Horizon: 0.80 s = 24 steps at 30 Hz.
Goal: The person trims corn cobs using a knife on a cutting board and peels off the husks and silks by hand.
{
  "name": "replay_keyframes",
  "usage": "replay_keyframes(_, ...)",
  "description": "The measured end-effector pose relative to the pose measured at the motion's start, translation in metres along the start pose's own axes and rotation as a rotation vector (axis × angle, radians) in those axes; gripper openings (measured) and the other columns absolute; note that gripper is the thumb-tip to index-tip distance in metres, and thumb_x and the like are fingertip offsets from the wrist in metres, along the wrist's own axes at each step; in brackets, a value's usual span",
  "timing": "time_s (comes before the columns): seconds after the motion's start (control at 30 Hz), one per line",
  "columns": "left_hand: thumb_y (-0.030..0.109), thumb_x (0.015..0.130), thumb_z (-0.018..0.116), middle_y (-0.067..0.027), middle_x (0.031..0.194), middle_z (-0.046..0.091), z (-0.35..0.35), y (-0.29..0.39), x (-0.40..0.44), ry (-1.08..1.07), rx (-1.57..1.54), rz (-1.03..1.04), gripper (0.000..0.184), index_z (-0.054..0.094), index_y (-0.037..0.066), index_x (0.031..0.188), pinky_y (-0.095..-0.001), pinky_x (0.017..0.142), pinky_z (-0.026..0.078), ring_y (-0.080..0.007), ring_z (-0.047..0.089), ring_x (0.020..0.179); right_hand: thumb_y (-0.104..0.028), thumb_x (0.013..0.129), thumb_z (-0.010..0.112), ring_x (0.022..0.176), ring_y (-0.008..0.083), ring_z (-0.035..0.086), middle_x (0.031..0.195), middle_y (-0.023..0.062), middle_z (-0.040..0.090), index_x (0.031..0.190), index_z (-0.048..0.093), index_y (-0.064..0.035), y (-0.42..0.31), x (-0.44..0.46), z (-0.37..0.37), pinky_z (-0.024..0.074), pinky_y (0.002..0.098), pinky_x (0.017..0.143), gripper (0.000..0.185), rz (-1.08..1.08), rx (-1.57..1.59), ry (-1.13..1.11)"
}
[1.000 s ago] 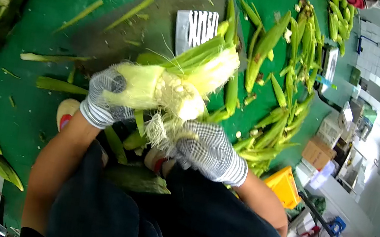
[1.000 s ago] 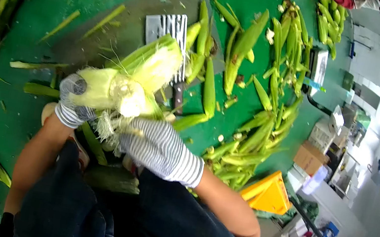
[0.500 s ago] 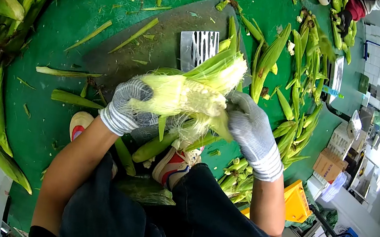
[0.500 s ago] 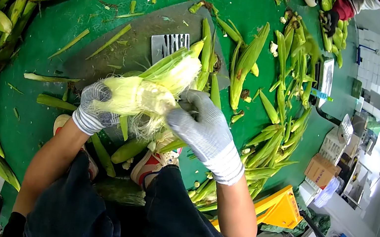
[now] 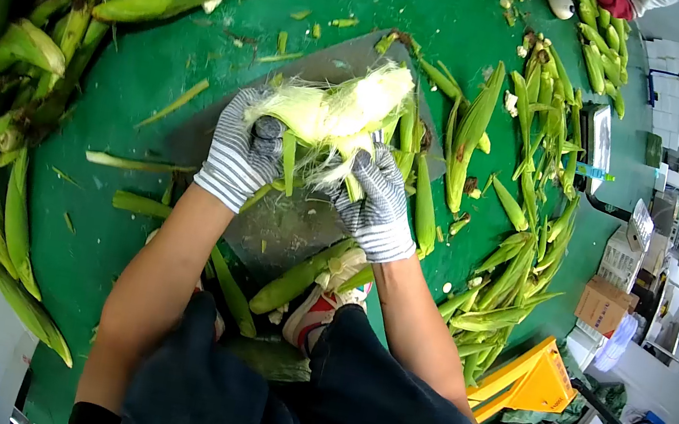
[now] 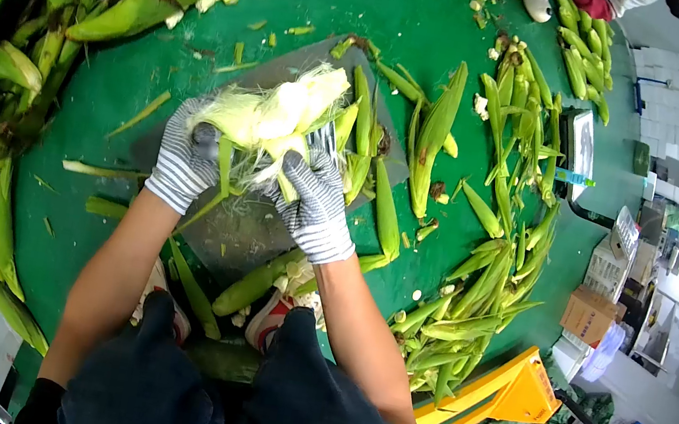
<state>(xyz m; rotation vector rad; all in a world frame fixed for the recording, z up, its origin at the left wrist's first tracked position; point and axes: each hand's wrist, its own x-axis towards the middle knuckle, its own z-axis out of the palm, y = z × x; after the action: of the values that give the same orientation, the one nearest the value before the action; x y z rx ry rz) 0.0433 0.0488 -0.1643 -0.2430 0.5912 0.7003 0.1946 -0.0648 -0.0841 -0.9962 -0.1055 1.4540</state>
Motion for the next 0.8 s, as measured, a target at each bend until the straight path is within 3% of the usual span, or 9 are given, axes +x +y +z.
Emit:
replay_keyframes(0.03,0.013,0.086,0.052,-0.0059,0.079,0.062,-0.004,0.004,0.010,0.036,-0.027,-0.055,0.011,0.057,0.004,0.090,-0.0254,0.064,0.055,-0.0131,0.062,0.070,-0.014,0.086,0.061,0.103,0.0214,0.056,0.113,0.0051,0.057,0.120,0.051,-0.0108,-0.005,0.004,-0.001,0.0516,0.0426,0.084,0.036,0.013,-0.001,0.017)
replay_keyframes(0.07,0.009,0.082,0.059,-0.0033,0.070,0.061,0.026,-0.009,0.006,0.198,0.006,0.070,0.005,0.058,0.006,0.085,-0.0189,0.052,0.051,-0.0100,0.060,0.059,-0.014,0.086,0.061,0.103,0.0217,0.056,0.112,0.0056,0.057,0.118,0.051,-0.0097,-0.011,0.007,-0.002,0.0517,0.0433,0.084,0.034,0.025,-0.006,0.035)
replay_keyframes(0.17,0.014,0.083,0.058,-0.0073,0.085,0.064,0.024,-0.014,0.001,0.056,0.232,0.050,0.015,0.060,0.003,0.094,-0.0302,0.068,0.054,-0.0181,0.061,0.074,-0.014,0.086,0.061,0.097,0.0224,0.058,0.107,0.0090,0.057,0.113,0.051,-0.0053,-0.013,0.020,-0.025,0.0538,0.0440,0.081,0.030,0.094,-0.090,0.146)
replay_keyframes(0.2,0.014,0.084,0.055,-0.0088,0.094,0.064,-0.010,-0.011,0.017,0.082,0.279,0.027,0.020,0.061,0.003,0.099,-0.0350,0.075,0.053,-0.0206,0.060,0.086,-0.013,0.086,0.061,0.096,0.0222,0.058,0.106,0.0086,0.057,0.113,0.052,-0.0052,-0.007,0.023,-0.041,0.0542,0.0436,0.080,0.030,0.131,-0.123,0.191)
replay_keyframes(0.3,0.013,0.087,0.049,-0.0128,0.110,0.059,-0.050,-0.020,0.023,-0.004,0.438,0.030,0.029,0.055,0.002,0.113,-0.0376,0.086,0.049,-0.0233,0.057,0.100,-0.013,0.087,0.060,0.088,0.0190,0.059,0.102,0.0076,0.058,0.105,0.054,-0.0045,0.015,0.024,-0.055,0.0553,0.0354,0.075,0.021,0.129,-0.173,0.318)
replay_keyframes(0.33,0.013,0.087,0.050,-0.0145,0.115,0.056,-0.059,-0.027,0.009,0.069,0.131,-0.004,0.033,0.050,0.001,0.118,-0.0382,0.092,0.046,-0.0267,0.055,0.103,-0.013,0.088,0.059,0.088,0.0188,0.059,0.101,0.0077,0.059,0.105,0.055,-0.0043,0.018,0.022,-0.061,0.0553,0.0345,0.075,0.020,0.162,-0.158,0.315)
replay_keyframes(0.37,0.012,0.087,0.049,-0.0152,0.115,0.056,-0.056,-0.033,-0.004,0.140,0.124,0.012,0.032,0.050,-0.001,0.117,-0.0393,0.095,0.045,-0.0289,0.054,0.105,-0.013,0.088,0.059,0.087,0.0186,0.060,0.099,0.0078,0.060,0.104,0.056,-0.0040,0.021,0.019,-0.072,0.0554,0.0336,0.075,0.019,0.198,-0.138,0.319)
replay_keyframes(0.43,0.016,0.089,0.047,-0.0167,0.116,0.055,-0.035,-0.040,-0.011,0.240,0.187,0.027,0.033,0.051,-0.002,0.116,-0.0387,0.096,0.044,-0.0283,0.054,0.107,-0.012,0.089,0.055,0.083,0.0197,0.062,0.094,0.0093,0.062,0.104,0.055,-0.0005,0.024,0.025,-0.087,0.0563,0.0350,0.074,0.018,0.215,-0.053,0.264)
replay_keyframes(0.8,0.014,0.072,0.062,-0.0197,0.113,0.057,-0.046,-0.050,-0.027,-0.005,0.130,-0.002,0.050,0.049,-0.006,0.117,-0.0412,0.097,0.044,-0.0315,0.056,0.105,-0.008,0.089,0.055,0.084,0.0241,0.064,0.097,0.0153,0.062,0.106,0.053,0.0041,0.031,0.022,-0.102,0.0569,0.0382,0.075,0.021,0.179,0.102,0.152)
